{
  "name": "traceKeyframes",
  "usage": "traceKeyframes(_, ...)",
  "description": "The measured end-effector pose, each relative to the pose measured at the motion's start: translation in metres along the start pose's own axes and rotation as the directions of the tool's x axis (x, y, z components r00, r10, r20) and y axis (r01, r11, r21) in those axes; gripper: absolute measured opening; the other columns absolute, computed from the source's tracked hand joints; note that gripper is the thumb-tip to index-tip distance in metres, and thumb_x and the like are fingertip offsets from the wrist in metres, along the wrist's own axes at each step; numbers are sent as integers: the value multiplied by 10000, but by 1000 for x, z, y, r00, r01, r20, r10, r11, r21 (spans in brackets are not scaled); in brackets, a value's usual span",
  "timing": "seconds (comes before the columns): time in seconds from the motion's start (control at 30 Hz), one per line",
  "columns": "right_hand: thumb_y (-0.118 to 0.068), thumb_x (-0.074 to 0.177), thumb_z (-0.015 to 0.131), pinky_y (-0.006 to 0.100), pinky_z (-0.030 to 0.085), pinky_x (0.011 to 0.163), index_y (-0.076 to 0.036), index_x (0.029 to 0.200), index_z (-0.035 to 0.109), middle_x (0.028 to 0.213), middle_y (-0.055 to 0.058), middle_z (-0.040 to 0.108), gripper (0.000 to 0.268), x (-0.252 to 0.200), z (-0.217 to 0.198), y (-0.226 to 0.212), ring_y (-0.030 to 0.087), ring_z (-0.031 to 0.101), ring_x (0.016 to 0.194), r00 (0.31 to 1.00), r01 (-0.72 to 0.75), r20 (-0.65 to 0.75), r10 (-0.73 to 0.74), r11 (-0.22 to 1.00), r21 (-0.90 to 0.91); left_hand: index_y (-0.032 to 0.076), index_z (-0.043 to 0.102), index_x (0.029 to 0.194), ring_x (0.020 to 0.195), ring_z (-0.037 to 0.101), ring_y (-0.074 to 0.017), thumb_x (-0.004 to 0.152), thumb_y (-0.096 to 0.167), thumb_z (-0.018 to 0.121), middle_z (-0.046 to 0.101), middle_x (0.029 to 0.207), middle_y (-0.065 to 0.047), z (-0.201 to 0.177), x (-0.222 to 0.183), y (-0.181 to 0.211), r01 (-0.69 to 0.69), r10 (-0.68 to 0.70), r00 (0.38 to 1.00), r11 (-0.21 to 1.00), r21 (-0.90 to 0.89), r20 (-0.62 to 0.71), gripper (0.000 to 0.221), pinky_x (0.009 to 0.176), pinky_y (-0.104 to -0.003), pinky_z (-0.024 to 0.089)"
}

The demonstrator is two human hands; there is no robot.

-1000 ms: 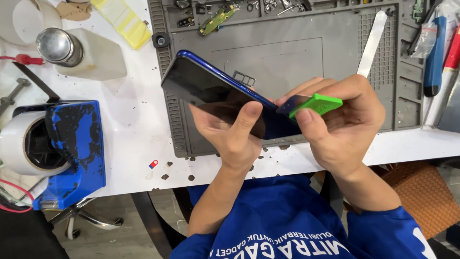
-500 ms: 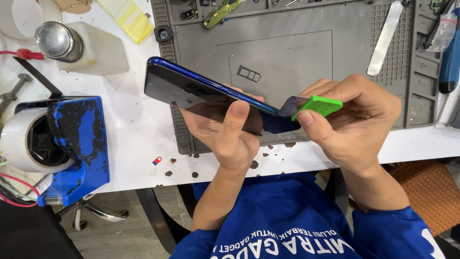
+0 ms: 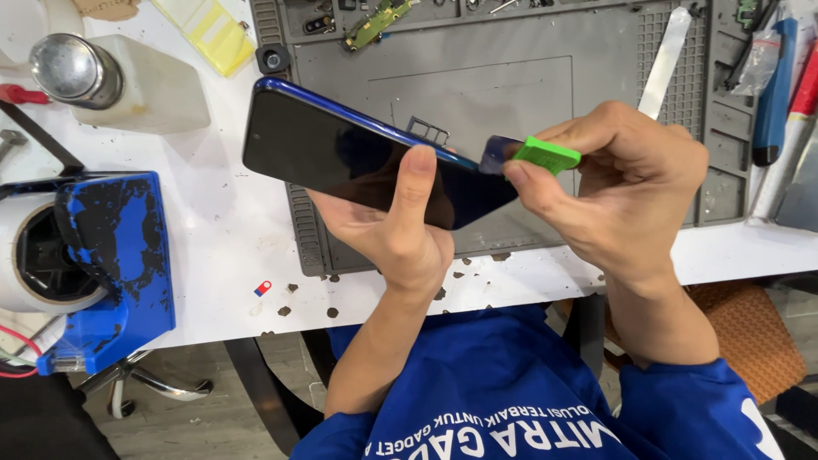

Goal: Removing the back cover of a mobile phone using a prying tool and manual force on a repair bench.

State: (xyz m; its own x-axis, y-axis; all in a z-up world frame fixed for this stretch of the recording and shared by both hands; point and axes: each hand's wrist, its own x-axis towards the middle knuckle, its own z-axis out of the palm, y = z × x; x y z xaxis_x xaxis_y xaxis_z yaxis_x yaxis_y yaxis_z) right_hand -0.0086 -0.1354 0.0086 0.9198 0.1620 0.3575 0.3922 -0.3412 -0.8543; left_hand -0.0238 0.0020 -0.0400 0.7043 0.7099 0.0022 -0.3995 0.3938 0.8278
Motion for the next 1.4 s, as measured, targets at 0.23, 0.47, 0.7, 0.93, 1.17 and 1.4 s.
traceKeyframes(0.23, 174, 884, 887, 333, 636, 760, 146, 902, 673, 932, 273, 733, 217, 4, 4, 4, 362, 779, 928, 973, 233, 33, -230, 969, -89, 36, 483, 1498, 1089, 654, -206, 790, 6, 884, 663, 1285, -105, 5, -2, -4, 5, -3, 996, 1000, 29, -88, 814, 1011, -349, 602)
traceKeyframes(0.47, 143, 930, 846, 300, 582, 703, 106, 952, 697, 930, 219, 757, 155, -2, 8, 9, 326, 793, 913, 937, 349, 47, -345, 925, -150, 35, 484, 1452, 992, 684, -187, 779, -2, 895, 691, 1151, -92, 7, -6, -3, -89, 98, 989, 992, 88, -113, 790, 922, -347, 648)
traceKeyframes(0.7, 153, 960, 857, 260, 527, 589, 107, 923, 688, 932, 213, 760, 179, 2, 3, 8, 300, 783, 898, 970, 243, 47, -239, 952, -185, 42, 451, 1457, 925, 683, -189, 772, -18, 896, 681, 1112, -106, 6, -7, -1, -74, 81, 994, 993, 95, -73, 818, 834, -364, 676)
traceKeyframes(0.93, 97, 960, 854, 295, 618, 715, 128, 966, 710, 934, 204, 772, 147, -2, 9, 16, 345, 799, 936, 928, 373, 76, -366, 907, -196, 43, 491, 1430, 978, 708, -195, 745, 42, 930, 698, 1142, -97, 5, -7, -6, -102, 126, 986, 975, 197, -112, 813, 904, -366, 679)
traceKeyframes(1.17, 61, 966, 783, 252, 529, 614, 99, 987, 634, 920, 227, 720, 155, -13, 16, 16, 228, 678, 792, 987, 138, -82, -135, 990, 23, 33, 340, 1609, 1419, 546, -231, 824, 142, 906, 518, 1558, -136, -12, -9, -11, -117, 119, 992, 991, 70, -29, 973, 1290, -381, 452)
traceKeyframes(1.4, -96, 998, 689, 315, 669, 690, 19, 1022, 548, 929, 178, 694, 183, -15, 22, 3, 309, 784, 853, 991, 11, -129, 27, 958, 287, 109, 578, 1350, 1058, 672, -318, 921, -67, 778, 689, 1169, -120, -31, -6, -7, 374, -225, 894, 851, -369, 388, 505, 989, -503, 572)
